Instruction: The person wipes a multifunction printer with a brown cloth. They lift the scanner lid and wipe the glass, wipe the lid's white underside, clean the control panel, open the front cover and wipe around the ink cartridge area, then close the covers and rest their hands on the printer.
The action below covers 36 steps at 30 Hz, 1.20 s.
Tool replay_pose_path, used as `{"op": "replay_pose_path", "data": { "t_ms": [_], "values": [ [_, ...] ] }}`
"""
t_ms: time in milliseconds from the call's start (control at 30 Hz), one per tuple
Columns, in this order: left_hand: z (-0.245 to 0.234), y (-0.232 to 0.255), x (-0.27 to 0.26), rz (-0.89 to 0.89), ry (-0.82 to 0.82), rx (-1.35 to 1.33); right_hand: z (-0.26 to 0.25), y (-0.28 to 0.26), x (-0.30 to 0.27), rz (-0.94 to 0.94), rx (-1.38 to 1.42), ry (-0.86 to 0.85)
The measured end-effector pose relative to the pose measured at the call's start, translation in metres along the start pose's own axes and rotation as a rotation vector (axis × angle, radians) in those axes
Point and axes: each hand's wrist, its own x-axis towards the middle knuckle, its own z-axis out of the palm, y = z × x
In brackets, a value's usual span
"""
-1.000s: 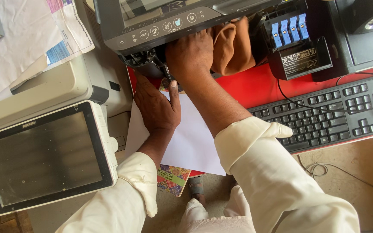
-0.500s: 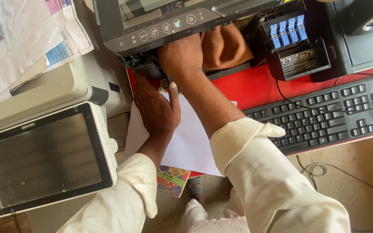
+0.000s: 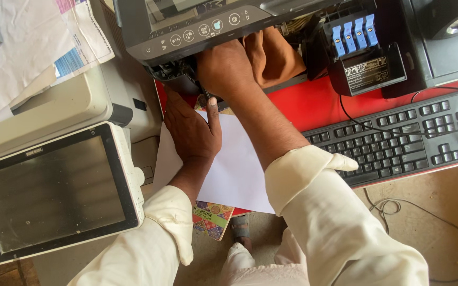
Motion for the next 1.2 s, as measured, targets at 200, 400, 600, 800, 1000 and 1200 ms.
{"op": "replay_pose_path", "data": {
  "t_ms": [200, 400, 600, 800, 1000, 1200],
  "values": [
    [0.003, -0.003, 0.0, -0.011, -0.013, 0.014, -0.021, -0.013, -0.026, 0.109, 0.241, 0.318],
    [0.002, -0.003, 0.0, 0.002, 0.013, -0.035, -0.085, -0.053, -0.082, 0.411, 0.203, 0.119],
    [0.0, -0.001, 0.003, -0.018, 0.023, -0.023, -0.155, -0.078, -0.127, 0.652, 0.316, 0.043],
    [0.003, 0.0, 0.001, -0.026, 0.026, -0.051, -0.136, -0.069, -0.116, 0.564, 0.452, 0.35],
    [0.004, -0.002, -0.003, -0.006, 0.049, -0.039, -0.084, -0.053, -0.081, 0.464, 0.776, 0.361],
    [0.0, -0.004, -0.002, -0.025, 0.012, -0.043, -0.057, -0.015, -0.037, -0.016, 0.352, 0.117]
  ]
}}
